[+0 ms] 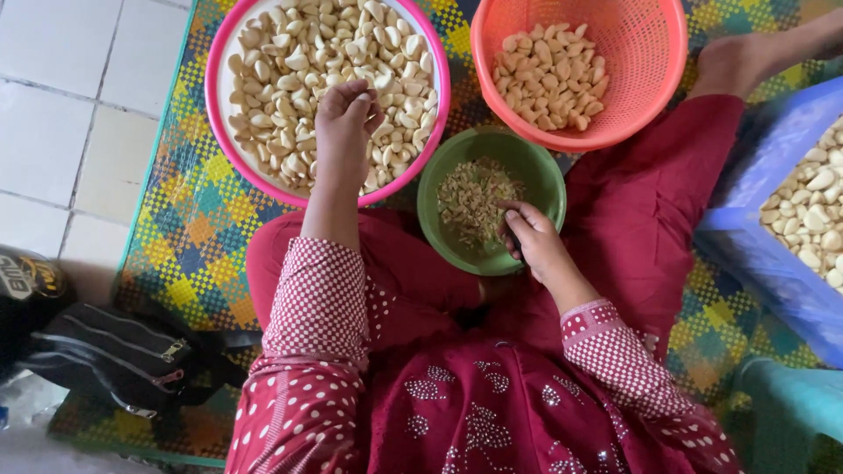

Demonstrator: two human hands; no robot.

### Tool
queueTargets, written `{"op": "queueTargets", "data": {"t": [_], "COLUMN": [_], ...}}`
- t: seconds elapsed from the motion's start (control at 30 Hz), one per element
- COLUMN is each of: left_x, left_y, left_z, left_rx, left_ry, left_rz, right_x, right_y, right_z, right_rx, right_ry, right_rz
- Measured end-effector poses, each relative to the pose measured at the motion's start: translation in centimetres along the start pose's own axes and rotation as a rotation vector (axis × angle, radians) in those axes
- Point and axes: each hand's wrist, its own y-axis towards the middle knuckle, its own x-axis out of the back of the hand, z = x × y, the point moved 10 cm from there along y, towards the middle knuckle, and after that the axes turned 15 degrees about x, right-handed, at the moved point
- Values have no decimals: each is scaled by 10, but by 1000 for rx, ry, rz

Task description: Peeling individual garlic cloves by hand and sorting them into containers.

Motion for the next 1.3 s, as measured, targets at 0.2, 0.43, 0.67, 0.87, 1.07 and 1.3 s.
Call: {"op": "queueTargets", "data": {"t": [0.2,0.43,0.67,0.87,1.07,1.3], "left_x": [-1,-44,-58,-61,-88,-104], "left_y": [-4,10,-9,-13,-34,-47], "left_z": [-16,-2,-6,54,79,102], "left_rx": [-112,-513,-348,127,206,252], "left_ry": [619,1415,1055,-70,-84,-37], "left_rz": [-226,-313,-121,393,610,692], "right_x": [-5,1,3,-8,-6,-1], "right_y": [-3,-4,-1,3,2,-2], "right_z": [6,2,0,5,15,31], "right_rx": [-39,-47,-27,42,89,161], "right_ry": [-41,-51,-40,-4,24,82], "right_rz": [-4,-12,-11,-4,-55,-85]}}
